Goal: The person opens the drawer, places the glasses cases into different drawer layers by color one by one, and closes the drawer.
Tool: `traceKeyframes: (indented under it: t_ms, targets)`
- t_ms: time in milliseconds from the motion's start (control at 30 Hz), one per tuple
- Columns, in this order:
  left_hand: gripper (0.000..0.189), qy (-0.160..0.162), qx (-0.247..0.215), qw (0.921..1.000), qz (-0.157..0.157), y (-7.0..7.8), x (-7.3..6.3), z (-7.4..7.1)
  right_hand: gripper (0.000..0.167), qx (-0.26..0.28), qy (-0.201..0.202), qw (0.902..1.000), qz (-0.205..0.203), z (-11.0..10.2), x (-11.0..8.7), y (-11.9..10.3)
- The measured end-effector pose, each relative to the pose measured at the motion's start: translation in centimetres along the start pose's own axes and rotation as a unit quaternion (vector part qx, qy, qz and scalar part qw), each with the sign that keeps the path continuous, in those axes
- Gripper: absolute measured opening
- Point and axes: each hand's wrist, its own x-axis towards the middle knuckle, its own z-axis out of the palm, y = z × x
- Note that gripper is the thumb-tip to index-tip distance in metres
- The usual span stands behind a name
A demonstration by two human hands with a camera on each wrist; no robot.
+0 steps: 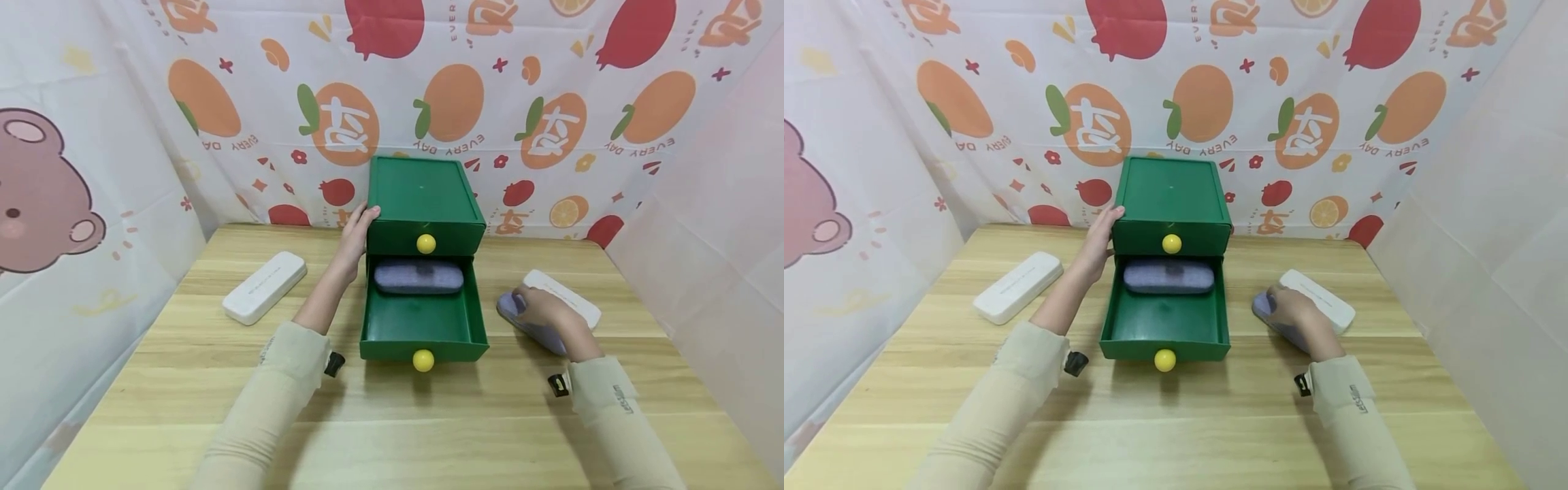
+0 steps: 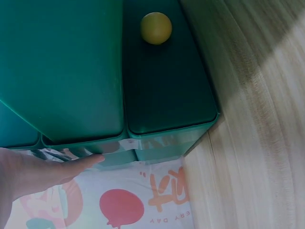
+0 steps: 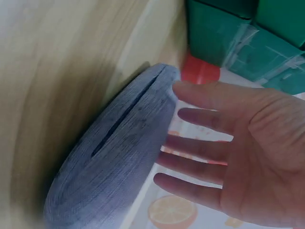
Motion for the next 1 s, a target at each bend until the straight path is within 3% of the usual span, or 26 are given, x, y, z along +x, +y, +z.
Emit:
traceKeyframes:
  t_ms: [133,433,600,733,900,1000]
  targets:
    - [0.070,0.001,0.001,1.0000,0.005,0.0,0.1,0.0,0.062,-0.021,0.015,0.9996,0.009,0.2,0.1,0.6]
    - [0.069,0.004,0.002,0.9999,0.012,-0.2,0.2,0.0,0.075,-0.051,-0.006,0.9980,0.038,0.7,0.6,1.0]
    - [0.069,0.010,0.003,0.9999,0.011,-0.2,0.2,0.0,0.074,-0.017,0.002,0.9982,0.058,1.2,1.1,0.6]
    - [0.069,0.005,0.005,0.9999,0.012,-0.2,0.2,0.0,0.080,0.017,0.009,0.9952,0.096,1.6,1.3,0.1]
    - [0.069,0.002,0.008,0.9999,0.006,-0.2,0.3,-0.1,0.084,0.030,0.023,0.9887,0.145,2.1,1.3,-0.4]
    - [0.068,0.004,0.012,0.9999,0.008,-0.2,0.3,-0.1,0.078,0.028,0.036,0.9879,0.148,2.2,1.2,-0.4]
